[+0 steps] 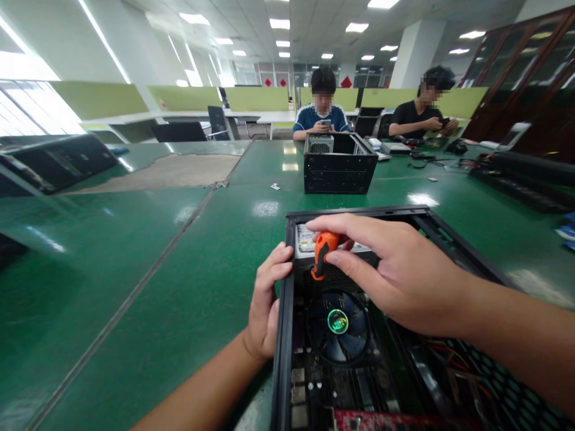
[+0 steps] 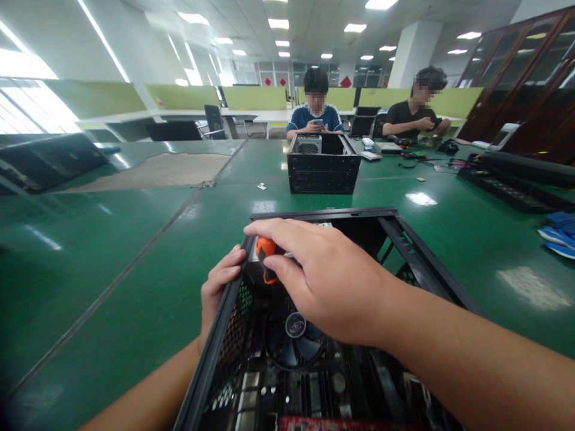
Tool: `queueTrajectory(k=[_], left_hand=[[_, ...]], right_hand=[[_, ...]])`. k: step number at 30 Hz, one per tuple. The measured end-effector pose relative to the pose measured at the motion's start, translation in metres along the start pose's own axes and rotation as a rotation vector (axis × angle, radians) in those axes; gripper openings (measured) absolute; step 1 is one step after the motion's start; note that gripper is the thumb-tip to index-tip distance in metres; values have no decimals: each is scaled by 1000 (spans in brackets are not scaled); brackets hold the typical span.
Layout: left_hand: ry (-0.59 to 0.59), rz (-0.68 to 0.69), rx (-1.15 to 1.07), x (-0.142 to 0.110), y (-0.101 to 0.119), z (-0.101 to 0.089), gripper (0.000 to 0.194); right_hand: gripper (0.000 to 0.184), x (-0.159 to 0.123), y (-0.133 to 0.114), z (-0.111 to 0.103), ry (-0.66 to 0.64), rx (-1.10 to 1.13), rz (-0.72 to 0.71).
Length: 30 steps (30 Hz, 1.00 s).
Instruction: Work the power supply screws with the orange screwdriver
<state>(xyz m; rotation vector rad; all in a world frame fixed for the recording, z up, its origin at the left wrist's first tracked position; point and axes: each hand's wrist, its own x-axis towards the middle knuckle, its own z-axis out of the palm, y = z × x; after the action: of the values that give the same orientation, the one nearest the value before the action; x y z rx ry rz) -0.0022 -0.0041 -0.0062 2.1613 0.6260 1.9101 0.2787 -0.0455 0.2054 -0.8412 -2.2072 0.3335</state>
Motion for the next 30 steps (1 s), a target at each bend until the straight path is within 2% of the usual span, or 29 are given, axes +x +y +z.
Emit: queueTrajectory(k=[7,17,23,30], left_hand=[[4,-5,8,0,-1,0,52],[0,-8,3,6,4,0,46],[-17,37,16,8,3,4,54],[-26,75,7,17,10,5,52]], right_hand=[[41,0,2,1,-45,30,19],[28,4,-1,4,19,124,134],[47,1,2,4,-79,164,37],[48,-1,2,7,-64,151,84]])
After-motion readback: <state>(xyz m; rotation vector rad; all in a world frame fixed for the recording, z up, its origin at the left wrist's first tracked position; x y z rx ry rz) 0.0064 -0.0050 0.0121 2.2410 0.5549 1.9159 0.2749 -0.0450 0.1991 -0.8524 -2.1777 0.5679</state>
